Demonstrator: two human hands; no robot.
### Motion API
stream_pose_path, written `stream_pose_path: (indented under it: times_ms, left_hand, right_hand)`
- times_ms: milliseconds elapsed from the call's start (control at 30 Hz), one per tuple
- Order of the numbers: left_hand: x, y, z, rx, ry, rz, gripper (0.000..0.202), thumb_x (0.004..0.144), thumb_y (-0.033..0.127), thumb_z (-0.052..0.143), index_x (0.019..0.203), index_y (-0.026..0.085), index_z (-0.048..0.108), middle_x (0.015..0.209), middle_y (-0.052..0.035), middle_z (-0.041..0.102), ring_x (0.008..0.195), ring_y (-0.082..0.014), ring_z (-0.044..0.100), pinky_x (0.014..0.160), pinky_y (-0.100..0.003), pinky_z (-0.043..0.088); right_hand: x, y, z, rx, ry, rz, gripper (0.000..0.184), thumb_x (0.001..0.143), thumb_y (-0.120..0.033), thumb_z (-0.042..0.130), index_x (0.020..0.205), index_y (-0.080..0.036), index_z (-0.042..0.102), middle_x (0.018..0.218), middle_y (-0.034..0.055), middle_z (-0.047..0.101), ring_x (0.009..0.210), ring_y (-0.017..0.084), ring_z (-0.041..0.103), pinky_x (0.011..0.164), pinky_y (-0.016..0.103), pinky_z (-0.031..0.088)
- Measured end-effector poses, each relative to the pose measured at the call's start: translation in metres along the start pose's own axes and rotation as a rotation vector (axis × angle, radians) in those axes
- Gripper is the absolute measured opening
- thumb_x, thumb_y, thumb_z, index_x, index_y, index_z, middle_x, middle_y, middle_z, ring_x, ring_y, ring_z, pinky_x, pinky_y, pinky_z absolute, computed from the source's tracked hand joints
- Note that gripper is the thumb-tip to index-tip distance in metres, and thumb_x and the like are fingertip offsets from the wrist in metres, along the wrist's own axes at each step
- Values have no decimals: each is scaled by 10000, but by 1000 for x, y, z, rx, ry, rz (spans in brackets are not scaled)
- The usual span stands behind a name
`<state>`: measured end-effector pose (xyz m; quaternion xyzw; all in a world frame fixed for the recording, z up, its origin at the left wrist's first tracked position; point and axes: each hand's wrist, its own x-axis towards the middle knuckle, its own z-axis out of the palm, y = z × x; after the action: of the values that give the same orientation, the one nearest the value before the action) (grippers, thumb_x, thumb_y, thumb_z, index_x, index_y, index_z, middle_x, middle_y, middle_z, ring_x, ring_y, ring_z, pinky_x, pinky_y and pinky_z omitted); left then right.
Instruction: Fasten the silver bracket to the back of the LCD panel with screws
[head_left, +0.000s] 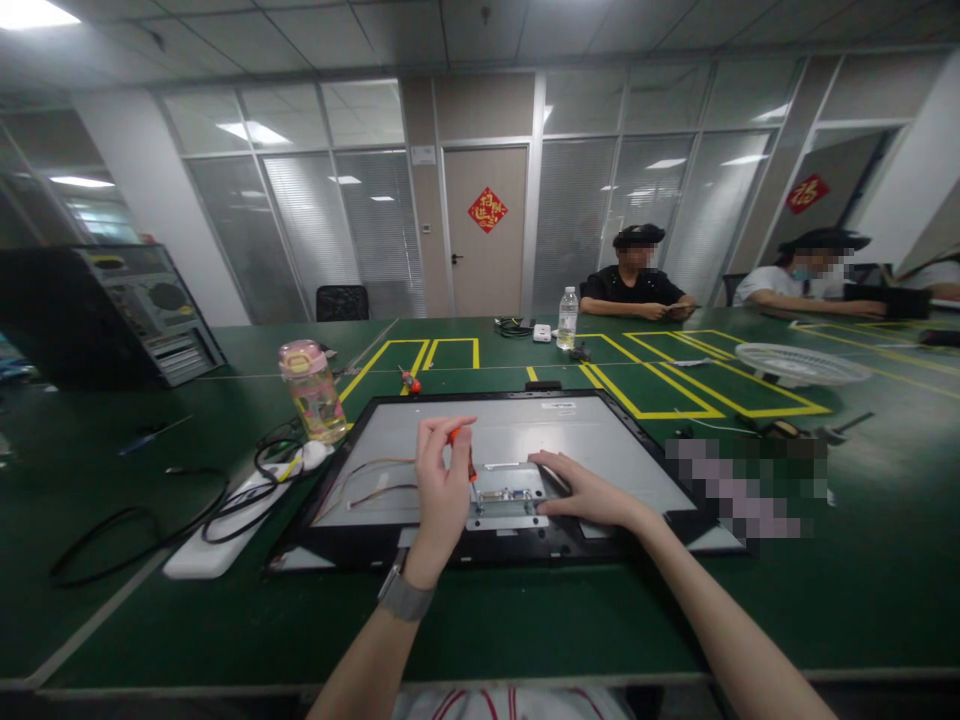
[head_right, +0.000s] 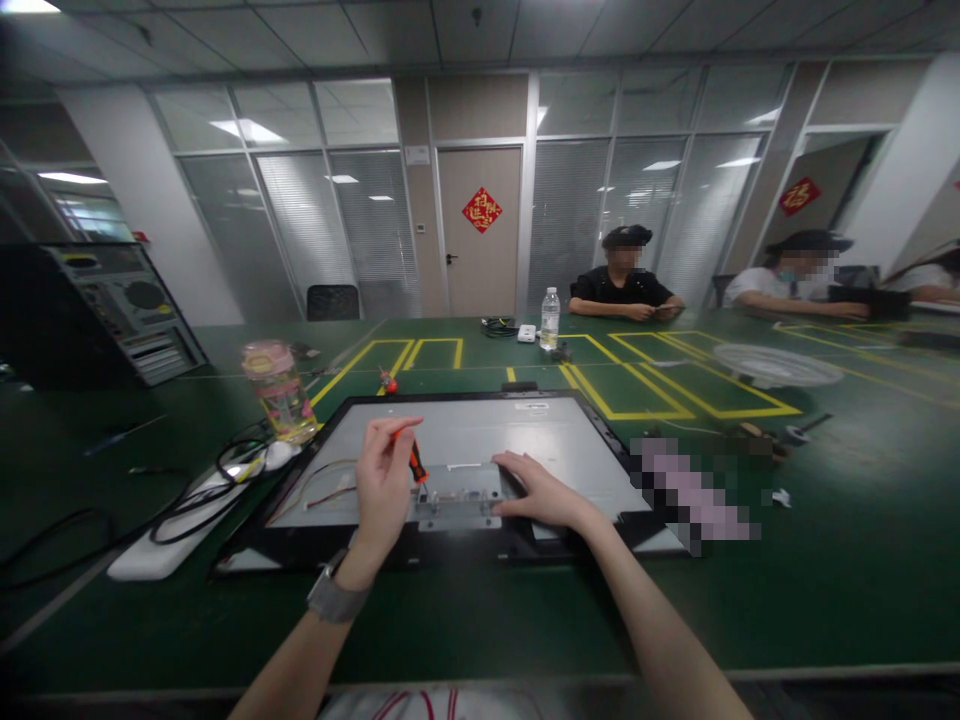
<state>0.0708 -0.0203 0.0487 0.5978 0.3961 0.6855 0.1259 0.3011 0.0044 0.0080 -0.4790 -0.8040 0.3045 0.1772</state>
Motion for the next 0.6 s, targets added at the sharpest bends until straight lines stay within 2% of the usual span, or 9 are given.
stream_pose_path:
  times_ms: [67, 167, 267, 367, 500, 600]
  left_hand:
    - [0, 0, 0, -26, -22, -40, 261, 970, 332, 428, 1023, 194, 643, 898, -49, 605, 819, -162, 590, 751, -276, 473]
    - [1, -2, -1, -47, -29, -61, 283, 987, 323, 372, 965, 188, 620, 860, -46, 619, 812, -166, 600, 755, -287, 477]
    - [1, -2, -1, 40, 35, 36, 213, 928, 341, 510, 854, 190, 641, 878, -46, 575, 860, -180, 573, 795, -302, 474]
    - [1, 0, 0, 94, 76, 90, 185, 902, 330, 553, 853, 191, 665, 890, -50, 545, 865, -182, 558, 802, -307, 473]
    - [-1, -1, 0, 20, 27, 7, 257, 974, 303, 393, 957, 191, 624, 917, -64, 617, 878, -182, 589, 820, -320, 481]
    - [-2, -3, 0, 6, 39, -16, 261, 976, 316, 390, 947, 190, 617, 911, -60, 622, 882, -184, 593, 831, -325, 478]
  right_hand:
    - [0, 0, 0, -1, -2, 3, 788, 765, -494, 679, 1438, -193, 401, 1545, 114, 334, 1450, 307, 218, 1194, 481, 158]
    - [0, -1, -1, -3, 1, 1, 780, 767, -484, 678, 1439, -199, 400, 1541, 107, 343, 1449, 303, 222, 1195, 487, 160]
    - [0, 0, 0, -1, 5, -8, 773, 765, -474, 680, 1437, -209, 403, 1541, 101, 345, 1449, 300, 225, 1194, 487, 164]
    - [0, 1, 0, 2, 3, 3, 781, 761, -473, 682, 1437, -201, 400, 1546, 105, 334, 1446, 304, 230, 1190, 485, 175]
    - [0, 2, 0, -4, 8, -3, 791, 755, -471, 686, 1432, -173, 406, 1535, 128, 350, 1439, 307, 248, 1189, 477, 177]
    - [0, 2, 1, -4, 14, -14, 780, 759, -481, 682, 1428, -185, 411, 1527, 125, 366, 1433, 302, 265, 1185, 483, 184]
